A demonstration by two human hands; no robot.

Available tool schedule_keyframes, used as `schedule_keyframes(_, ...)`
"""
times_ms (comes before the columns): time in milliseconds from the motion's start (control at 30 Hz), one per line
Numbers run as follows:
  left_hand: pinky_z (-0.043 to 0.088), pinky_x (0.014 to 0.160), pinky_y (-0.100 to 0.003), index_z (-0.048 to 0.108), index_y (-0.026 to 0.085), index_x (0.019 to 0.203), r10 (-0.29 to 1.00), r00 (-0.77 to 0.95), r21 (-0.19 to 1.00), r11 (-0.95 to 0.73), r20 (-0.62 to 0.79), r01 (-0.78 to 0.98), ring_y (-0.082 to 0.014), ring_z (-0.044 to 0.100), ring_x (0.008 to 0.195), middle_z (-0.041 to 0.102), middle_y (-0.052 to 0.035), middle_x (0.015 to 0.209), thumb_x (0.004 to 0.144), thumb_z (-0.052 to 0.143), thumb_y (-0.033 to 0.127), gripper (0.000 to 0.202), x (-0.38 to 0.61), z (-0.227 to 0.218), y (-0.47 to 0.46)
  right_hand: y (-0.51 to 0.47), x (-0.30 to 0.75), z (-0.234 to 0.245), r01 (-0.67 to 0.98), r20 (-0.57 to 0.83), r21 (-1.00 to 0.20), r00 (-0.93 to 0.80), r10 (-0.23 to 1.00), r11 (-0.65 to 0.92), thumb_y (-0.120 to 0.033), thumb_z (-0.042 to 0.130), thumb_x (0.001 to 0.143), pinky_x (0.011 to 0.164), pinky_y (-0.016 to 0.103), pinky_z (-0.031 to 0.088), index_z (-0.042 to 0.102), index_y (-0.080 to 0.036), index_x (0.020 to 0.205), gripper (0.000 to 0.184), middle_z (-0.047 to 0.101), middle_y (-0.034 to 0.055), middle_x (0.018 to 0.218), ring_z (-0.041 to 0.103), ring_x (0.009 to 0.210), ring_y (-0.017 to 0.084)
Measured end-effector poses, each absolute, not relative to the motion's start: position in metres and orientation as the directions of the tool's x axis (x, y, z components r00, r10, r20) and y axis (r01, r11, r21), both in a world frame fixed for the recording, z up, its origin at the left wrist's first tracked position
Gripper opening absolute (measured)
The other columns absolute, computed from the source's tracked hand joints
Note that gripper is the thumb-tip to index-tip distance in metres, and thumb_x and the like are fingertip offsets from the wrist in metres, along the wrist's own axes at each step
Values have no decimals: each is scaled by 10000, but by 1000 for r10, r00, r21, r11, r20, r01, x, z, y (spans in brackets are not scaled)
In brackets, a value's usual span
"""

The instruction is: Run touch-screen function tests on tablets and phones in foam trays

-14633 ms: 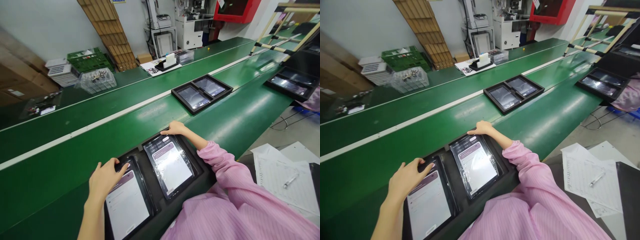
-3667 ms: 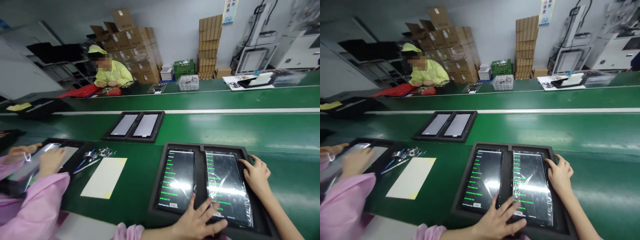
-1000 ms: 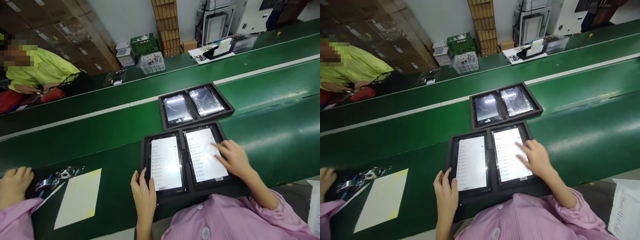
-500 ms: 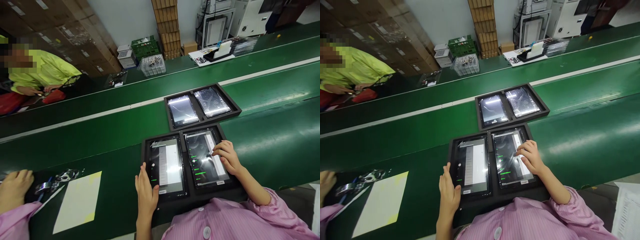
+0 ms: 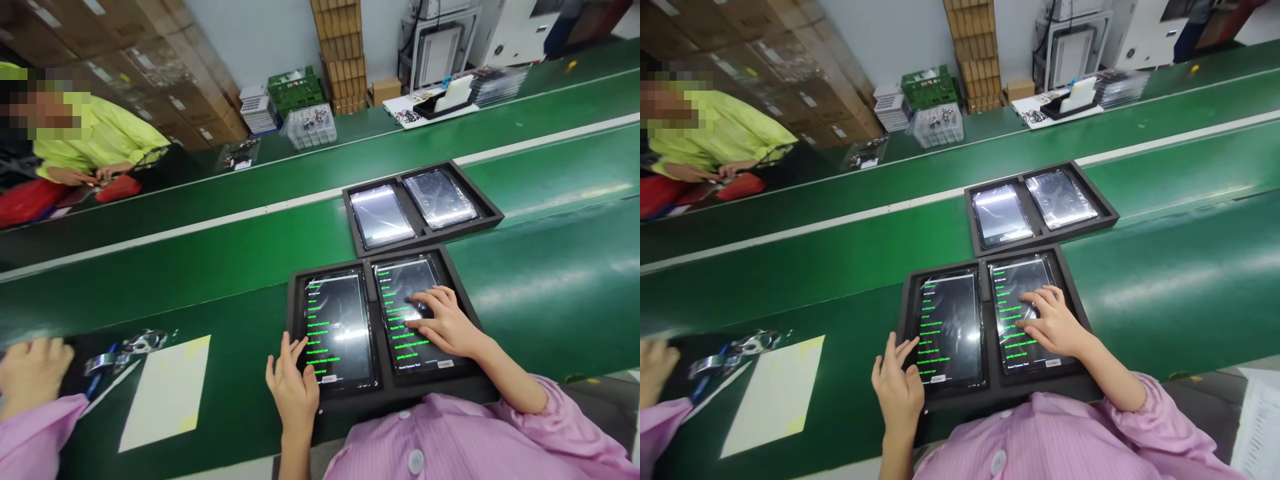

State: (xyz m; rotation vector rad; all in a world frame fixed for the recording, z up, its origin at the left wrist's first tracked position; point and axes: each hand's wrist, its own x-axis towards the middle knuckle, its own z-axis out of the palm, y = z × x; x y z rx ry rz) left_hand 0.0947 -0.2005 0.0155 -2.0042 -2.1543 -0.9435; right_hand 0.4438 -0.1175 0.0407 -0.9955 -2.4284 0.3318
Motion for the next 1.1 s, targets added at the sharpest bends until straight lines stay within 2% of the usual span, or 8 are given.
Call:
schedule_keyframes(167,183,1168,-504,312,158,1516,905,-96,365,-69,415,929,-259,649,1069,737,-106,1077,1044,235,451,561,96,18,-201,-116,443,43,627,319,-366,-610,725,688,-241,412,1004,1030,525,267,774,-301,1014,367,538,92,1235,471,1085,282)
schedule_keyframes(300,243,1137,-520,393,150,1456,843,-149,359,-56,518,931,-272,627,1044,709,-133,1079,1036,209,456,552,95,19,-203,-115,447,42,646,514,-382,-446,733,661,-273,338,1036,955,488,334,768,-269,1006,431,553,96,1157,497,1014,264)
schedule_keyframes(367,296,1101,-525,453,159,1410,846,-162,343,-26,508,939,-290,598,1078,667,-154,1149,1028,193,480,562,94,17,-202,-113,450,38,651,549,-424,-368,751,629,-284,316,1049,918,463,355,759,-245,995,448,558,92,1087,517,974,251)
schedule_keyframes(500,359,1051,-544,501,153,1381,908,-181,344,44,377,938,-354,476,1264,474,-209,1395,1018,200,524,601,92,14,-197,-111,452,31,687,425,-463,-382,821,560,-330,309,1058,935,467,359,748,-245,1027,449,552,102,1114,503,1051,276)
schedule_keyframes(600,415,1006,-536,464,143,1421,940,-171,345,62,294,937,-379,440,1308,395,-224,1455,1015,228,535,612,91,12,-195,-111,450,31,725,313,-429,-439,842,538,-351,340,1052,955,486,349,740,-258,1083,412,532,117,1181,460,1113,305)
schedule_keyframes(867,443,992,-540,428,176,1458,948,-169,353,66,270,933,-382,452,1306,390,-210,1476,1009,193,559,635,92,14,-194,-113,448,37,717,266,-341,-547,794,608,-399,402,1044,966,524,332,704,-271,1184,357,456,140,1289,420,1134,332)
schedule_keyframes(1033,428,982,-597,544,202,1382,959,-150,287,77,242,955,-422,434,1312,370,-212,1484,997,180,599,663,95,15,-192,-115,444,34,743,230,-281,-562,794,607,-448,500,1017,991,559,321,688,-277,1202,315,444,155,1311,419,1153,342)
schedule_keyframes(1100,415,997,-608,480,174,1431,951,-162,297,80,263,952,-420,435,1314,388,-226,1476,998,187,596,672,96,13,-193,-117,443,34,763,252,-270,-533,808,588,-467,484,1024,1007,583,307,670,-272,1221,334,429,170,1323,407,1187,347)
